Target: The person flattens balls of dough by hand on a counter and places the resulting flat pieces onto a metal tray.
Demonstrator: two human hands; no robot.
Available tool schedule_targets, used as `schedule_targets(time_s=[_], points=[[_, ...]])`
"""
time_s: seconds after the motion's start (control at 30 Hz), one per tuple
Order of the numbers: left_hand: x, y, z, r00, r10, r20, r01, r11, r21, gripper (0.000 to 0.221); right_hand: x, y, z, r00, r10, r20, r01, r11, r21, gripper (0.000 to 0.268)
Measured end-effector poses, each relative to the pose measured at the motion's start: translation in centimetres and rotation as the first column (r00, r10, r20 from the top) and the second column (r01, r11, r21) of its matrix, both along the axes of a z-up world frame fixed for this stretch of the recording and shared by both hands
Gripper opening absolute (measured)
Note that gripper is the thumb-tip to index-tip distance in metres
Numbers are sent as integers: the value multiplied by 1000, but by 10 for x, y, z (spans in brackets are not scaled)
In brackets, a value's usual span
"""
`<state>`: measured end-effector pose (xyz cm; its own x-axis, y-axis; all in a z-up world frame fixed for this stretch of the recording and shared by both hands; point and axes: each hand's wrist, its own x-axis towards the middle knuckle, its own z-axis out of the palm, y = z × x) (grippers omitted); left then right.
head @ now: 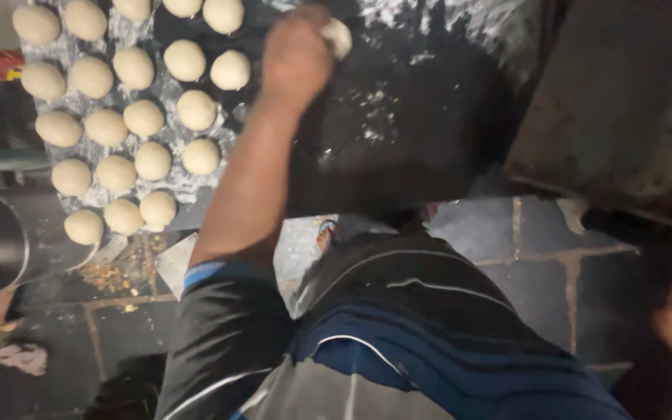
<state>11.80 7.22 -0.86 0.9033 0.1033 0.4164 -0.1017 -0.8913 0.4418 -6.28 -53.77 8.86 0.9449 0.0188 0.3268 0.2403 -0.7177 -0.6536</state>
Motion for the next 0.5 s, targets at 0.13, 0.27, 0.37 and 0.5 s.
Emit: schedule_targets(time_s=[0.13,0.27,0.37,0.5], points=[[-62,-51,15,958,-204,-199,187,977,-101,24,-15,91,-12,985,175,-4,-175,985,8,14],[-118,-59,28,975,-216,-57,212,974,-75,71,3,199,-53,885,465,11,-456,871,-181,26],[-173,-27,30,975,-221,-18,217,966,-141,75,28,283,-85,861,506,-48,-485,792,-371,48],[-235,21,24,988,-151,20,151,988,-39,66,82,374,-106,727,682,82,-504,611,-611,51]])
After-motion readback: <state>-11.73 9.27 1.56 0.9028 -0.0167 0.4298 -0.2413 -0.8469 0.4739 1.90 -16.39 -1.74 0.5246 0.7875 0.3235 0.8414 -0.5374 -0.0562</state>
